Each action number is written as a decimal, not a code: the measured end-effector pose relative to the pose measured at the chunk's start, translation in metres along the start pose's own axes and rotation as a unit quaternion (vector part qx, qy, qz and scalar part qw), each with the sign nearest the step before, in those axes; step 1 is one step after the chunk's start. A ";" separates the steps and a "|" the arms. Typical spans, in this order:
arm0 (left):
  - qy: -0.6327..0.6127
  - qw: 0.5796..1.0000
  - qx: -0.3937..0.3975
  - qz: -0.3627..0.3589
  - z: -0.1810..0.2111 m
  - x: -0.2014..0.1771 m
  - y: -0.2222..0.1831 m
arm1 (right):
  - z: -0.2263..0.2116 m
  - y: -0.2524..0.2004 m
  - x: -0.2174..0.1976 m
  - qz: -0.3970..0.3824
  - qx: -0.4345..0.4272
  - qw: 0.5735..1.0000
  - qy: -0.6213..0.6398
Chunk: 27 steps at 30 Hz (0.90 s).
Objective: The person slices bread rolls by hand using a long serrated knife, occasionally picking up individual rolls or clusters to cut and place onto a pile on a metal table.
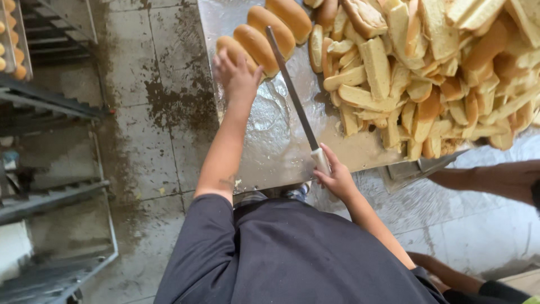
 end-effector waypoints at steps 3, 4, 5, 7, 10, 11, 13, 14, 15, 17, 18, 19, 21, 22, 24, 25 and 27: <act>0.009 1.000 -0.005 0.028 -0.006 0.019 0.034 | -0.018 0.017 0.001 0.022 -0.055 0.994 -0.092; -0.005 1.000 -0.023 0.007 -0.009 0.025 0.040 | -0.024 0.023 -0.001 0.022 -0.065 0.991 -0.112; -0.005 0.999 -0.031 0.003 -0.010 0.029 0.042 | -0.027 0.028 -0.003 0.023 -0.074 0.988 -0.130; -0.006 0.999 -0.049 -0.007 -0.012 0.031 0.039 | -0.030 0.036 -0.010 0.021 -0.065 0.989 -0.129; -0.119 0.987 -0.092 -0.061 -0.011 0.018 0.025 | -0.030 0.042 -0.022 0.029 -0.061 0.993 -0.097; -0.145 0.983 -0.101 -0.043 -0.010 0.008 0.018 | -0.029 0.040 -0.023 0.031 -0.060 0.995 -0.079; -0.193 0.974 -0.116 -0.004 -0.005 -0.014 0.006 | -0.024 0.036 -0.027 0.029 -0.067 0.996 -0.059; -0.199 0.973 -0.114 0.013 0.000 -0.024 -0.001 | -0.022 0.035 -0.030 0.028 -0.072 0.996 -0.048; -0.205 0.972 -0.111 0.029 0.005 -0.035 -0.006 | -0.021 0.033 -0.034 0.024 -0.075 0.996 -0.042; -0.202 0.971 -0.128 0.003 0.012 -0.048 -0.015 | -0.017 0.028 -0.045 0.018 -0.081 0.996 -0.029; -0.193 0.969 -0.148 -0.041 0.014 -0.051 -0.019 | -0.014 0.026 -0.049 0.014 -0.071 0.996 -0.055; -0.183 0.965 -0.169 -0.084 0.015 -0.051 -0.020 | -0.010 0.025 -0.053 0.011 -0.062 0.995 -0.081; -0.163 0.954 -0.204 -0.149 0.015 -0.046 -0.019 | -0.008 0.024 -0.057 0.013 -0.108 0.984 -0.143; -0.153 0.946 -0.222 -0.181 0.013 -0.040 -0.018 | -0.010 0.025 -0.058 0.017 -0.163 0.970 -0.177; -0.131 0.965 -0.204 -0.102 0.015 -0.030 -0.012 | -0.012 0.031 -0.058 0.019 -0.214 0.951 -0.224; -0.120 0.971 -0.196 -0.063 0.017 -0.022 -0.012 | -0.013 0.036 -0.059 0.017 -0.210 0.948 -0.237; -0.043 0.983 -0.178 0.003 0.018 -0.006 -0.018 | -0.015 0.045 -0.062 0.016 -0.220 0.942 -0.252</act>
Point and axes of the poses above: each hand's wrist, its own y-axis towards the middle knuckle, its own x-axis out of the palm, z = x × y, the point moved 3 cm from there along y, towards the middle knuckle, and after that the axes turned 14 degrees about x, right-handed, at the moved point
